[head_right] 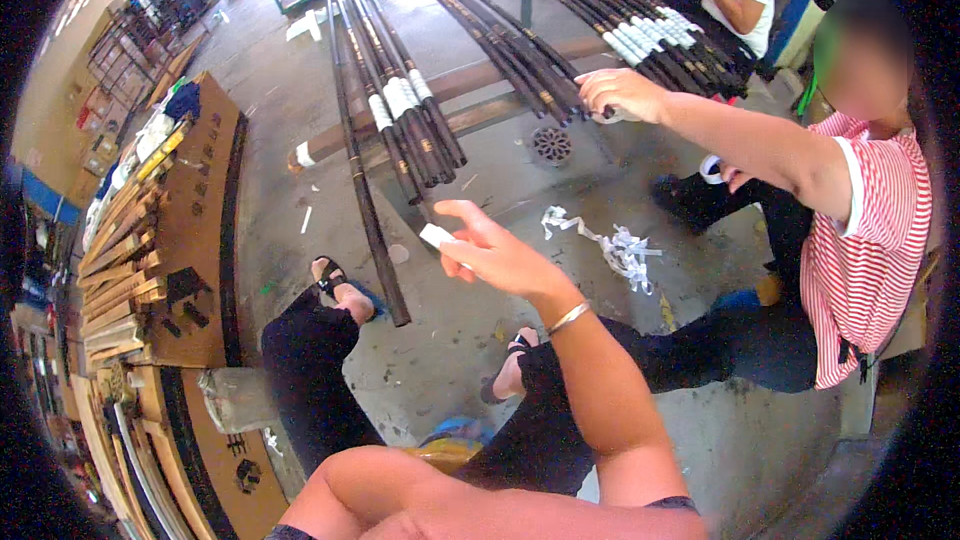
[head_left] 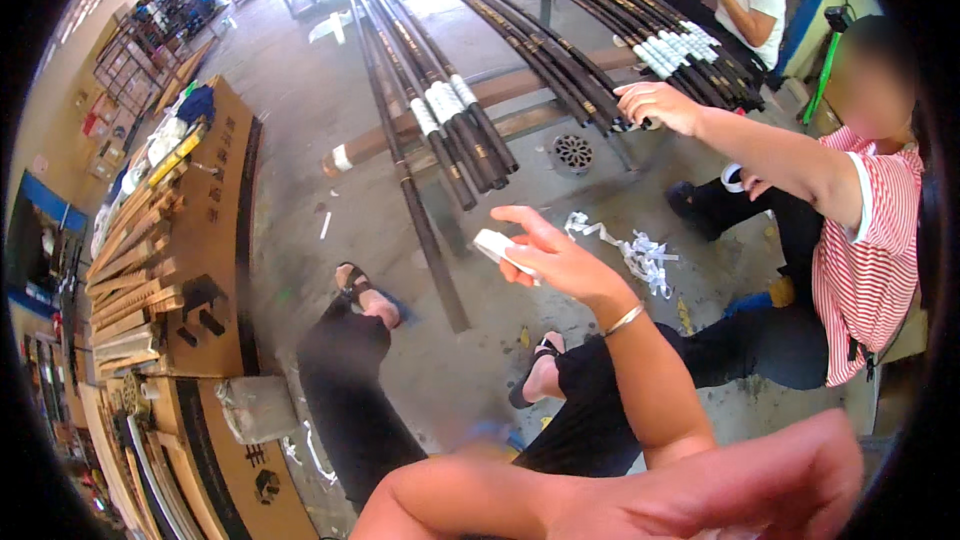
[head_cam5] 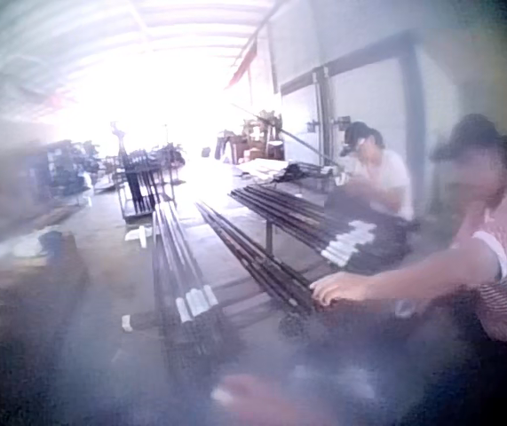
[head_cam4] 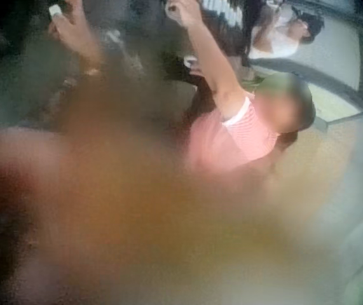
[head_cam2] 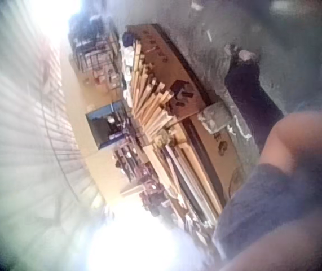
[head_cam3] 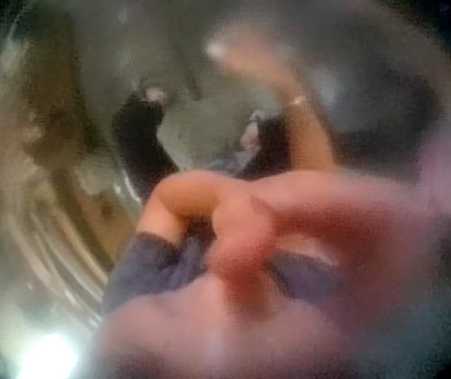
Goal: The person applies pieces of white tape around the surface of long black rods, then gathers a bundle of the rods and places them together.
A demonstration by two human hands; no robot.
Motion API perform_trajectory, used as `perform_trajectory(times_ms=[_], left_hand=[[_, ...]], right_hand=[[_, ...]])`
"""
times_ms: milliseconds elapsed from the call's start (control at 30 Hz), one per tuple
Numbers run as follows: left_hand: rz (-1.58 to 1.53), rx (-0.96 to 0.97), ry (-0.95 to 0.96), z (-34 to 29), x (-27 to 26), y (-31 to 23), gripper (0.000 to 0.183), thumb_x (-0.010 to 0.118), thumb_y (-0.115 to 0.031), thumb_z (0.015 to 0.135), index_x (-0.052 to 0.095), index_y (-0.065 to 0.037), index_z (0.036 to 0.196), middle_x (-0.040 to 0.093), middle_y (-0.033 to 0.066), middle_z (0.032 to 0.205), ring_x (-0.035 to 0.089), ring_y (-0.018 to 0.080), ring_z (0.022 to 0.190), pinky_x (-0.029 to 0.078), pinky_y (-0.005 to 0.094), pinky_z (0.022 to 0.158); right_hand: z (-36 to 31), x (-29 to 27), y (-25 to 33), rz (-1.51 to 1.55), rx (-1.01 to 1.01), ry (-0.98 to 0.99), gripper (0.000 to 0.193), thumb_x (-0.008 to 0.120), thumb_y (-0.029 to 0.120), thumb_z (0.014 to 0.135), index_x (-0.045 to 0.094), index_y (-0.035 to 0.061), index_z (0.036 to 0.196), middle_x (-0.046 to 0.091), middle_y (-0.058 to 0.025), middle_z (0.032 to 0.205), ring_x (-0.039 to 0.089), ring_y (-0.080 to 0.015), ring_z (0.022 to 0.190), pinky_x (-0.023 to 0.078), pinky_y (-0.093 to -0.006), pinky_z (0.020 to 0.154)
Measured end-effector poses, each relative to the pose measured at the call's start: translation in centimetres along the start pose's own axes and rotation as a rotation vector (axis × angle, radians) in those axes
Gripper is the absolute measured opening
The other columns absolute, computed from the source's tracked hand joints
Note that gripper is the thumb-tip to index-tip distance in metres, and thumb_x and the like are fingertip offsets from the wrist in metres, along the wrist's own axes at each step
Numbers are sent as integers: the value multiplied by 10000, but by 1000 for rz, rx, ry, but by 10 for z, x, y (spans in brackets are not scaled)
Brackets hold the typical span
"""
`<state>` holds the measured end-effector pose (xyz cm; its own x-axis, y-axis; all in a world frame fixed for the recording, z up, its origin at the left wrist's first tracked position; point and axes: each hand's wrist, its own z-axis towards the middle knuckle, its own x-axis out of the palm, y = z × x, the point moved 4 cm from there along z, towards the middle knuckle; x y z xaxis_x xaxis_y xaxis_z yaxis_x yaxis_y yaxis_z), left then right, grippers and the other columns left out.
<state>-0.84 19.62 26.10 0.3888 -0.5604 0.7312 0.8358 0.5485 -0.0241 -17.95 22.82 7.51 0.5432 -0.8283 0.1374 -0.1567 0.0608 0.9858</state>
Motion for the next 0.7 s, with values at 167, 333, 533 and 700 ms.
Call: perform_trajectory(times_ms=[167,333,533,700], left_hand=[[44,-44,-105,-13,-28,4,611,629,-577,829,512,-17,1046,538,116,855,525,236,777,421,352,699],[336,-71,-384,-66,-54,-12,635,641,-594,813,509,-18,1047,530,109,839,511,228,763,406,343,694],[1306,-9,-1120,-130,-70,-86,384,674,-351,845,506,-37,988,565,62,864,534,147,767,441,282,704],[1720,119,-1200,-130,-68,-125,253,666,-154,849,546,-37,1039,542,8,873,525,107,794,424,245,718]], right_hand=[[-7,-17,-20,-23,31,2,496,505,218,979,300,76,1407,556,-37,796,479,-91,695,404,-245,621],[-14,-18,-12,-90,59,39,521,513,270,969,291,86,1403,549,-27,793,494,-111,712,423,-259,643],[-30,-34,-16,17,-76,5,458,490,197,954,321,85,1365,562,-33,782,505,-103,675,430,-260,605],[-41,-25,13,103,-88,-28,521,477,91,877,348,77,1381,575,-60,869,494,-110,736,409,-251,656]])
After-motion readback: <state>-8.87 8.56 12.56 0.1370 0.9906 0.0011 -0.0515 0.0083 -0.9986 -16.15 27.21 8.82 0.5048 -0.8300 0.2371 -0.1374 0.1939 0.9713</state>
